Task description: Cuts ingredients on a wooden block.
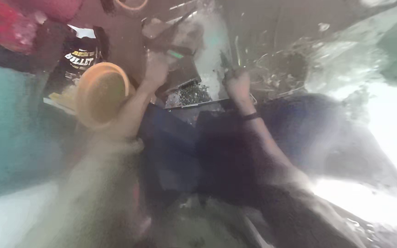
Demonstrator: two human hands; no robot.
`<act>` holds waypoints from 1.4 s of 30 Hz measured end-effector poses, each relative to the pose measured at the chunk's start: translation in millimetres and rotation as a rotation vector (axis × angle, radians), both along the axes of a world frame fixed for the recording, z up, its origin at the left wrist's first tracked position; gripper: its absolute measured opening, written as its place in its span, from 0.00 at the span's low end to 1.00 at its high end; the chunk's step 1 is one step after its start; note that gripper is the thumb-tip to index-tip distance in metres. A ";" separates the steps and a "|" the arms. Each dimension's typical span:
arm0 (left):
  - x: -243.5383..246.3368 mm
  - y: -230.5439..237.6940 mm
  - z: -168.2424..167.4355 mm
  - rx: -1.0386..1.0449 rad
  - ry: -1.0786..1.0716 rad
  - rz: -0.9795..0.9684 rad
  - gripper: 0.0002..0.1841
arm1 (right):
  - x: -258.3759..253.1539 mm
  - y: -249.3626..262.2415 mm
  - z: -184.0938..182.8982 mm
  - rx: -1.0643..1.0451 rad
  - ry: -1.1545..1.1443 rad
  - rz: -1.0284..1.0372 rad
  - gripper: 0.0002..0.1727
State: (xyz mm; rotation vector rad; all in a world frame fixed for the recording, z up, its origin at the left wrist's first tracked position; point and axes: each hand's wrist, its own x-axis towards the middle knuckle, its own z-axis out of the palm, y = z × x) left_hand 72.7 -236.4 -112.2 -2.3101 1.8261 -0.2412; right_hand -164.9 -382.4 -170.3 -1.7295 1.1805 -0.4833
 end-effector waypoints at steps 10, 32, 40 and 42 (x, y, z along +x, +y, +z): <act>28.7 -31.8 -38.1 0.172 0.331 0.261 0.23 | 10.6 -0.8 -3.8 0.010 -0.071 0.034 0.20; 37.0 -38.6 -56.7 0.152 0.433 0.164 0.20 | 13.1 2.6 -5.2 0.007 -0.008 0.048 0.20; 46.1 -30.8 -53.7 0.194 0.488 0.173 0.21 | 11.9 5.9 -3.4 0.011 -0.018 0.031 0.19; 44.0 -31.6 -55.3 0.195 0.457 0.170 0.18 | 13.0 6.0 -3.9 0.017 -0.010 0.036 0.19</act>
